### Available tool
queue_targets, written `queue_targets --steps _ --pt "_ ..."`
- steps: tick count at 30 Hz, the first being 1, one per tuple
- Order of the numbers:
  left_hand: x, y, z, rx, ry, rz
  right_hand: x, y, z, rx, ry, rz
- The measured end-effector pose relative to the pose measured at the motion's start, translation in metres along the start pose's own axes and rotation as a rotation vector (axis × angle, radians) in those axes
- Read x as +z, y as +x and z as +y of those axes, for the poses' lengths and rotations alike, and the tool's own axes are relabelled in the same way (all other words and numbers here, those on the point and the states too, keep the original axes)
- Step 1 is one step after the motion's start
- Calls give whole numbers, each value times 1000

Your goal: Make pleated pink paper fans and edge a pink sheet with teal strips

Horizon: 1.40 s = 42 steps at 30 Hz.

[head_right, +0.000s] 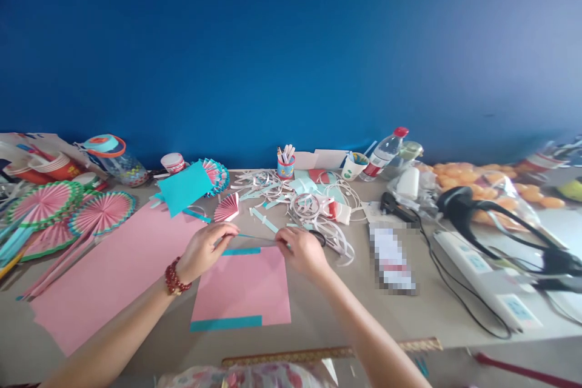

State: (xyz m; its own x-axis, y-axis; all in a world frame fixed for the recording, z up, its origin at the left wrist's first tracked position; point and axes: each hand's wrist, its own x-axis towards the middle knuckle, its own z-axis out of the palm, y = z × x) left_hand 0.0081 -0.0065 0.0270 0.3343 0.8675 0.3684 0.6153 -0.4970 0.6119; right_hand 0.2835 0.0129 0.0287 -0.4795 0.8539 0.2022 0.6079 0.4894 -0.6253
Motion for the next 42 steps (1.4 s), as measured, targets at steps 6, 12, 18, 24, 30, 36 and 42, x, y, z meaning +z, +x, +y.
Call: queue_targets --steps 6,12,18,24,30,36,42 --pt "7 -2 -33 176 279 -85 -13 13 38 -176 -341 46" --pt "12 -5 -48 177 398 -228 -30 21 72 20 -542 74" --pt "5 -8 -48 224 388 -260 -50 35 85 8 -487 73" --pt "-4 -8 -44 203 431 -142 -91 52 91 70 -288 245" --pt "-27 12 -45 33 422 89 -105 66 76 57 96 223" --pt "-45 46 -16 -43 456 233 -87 77 31 54 597 170" --pt "-21 77 34 -6 -153 307 -18 94 -7 -84 678 194"
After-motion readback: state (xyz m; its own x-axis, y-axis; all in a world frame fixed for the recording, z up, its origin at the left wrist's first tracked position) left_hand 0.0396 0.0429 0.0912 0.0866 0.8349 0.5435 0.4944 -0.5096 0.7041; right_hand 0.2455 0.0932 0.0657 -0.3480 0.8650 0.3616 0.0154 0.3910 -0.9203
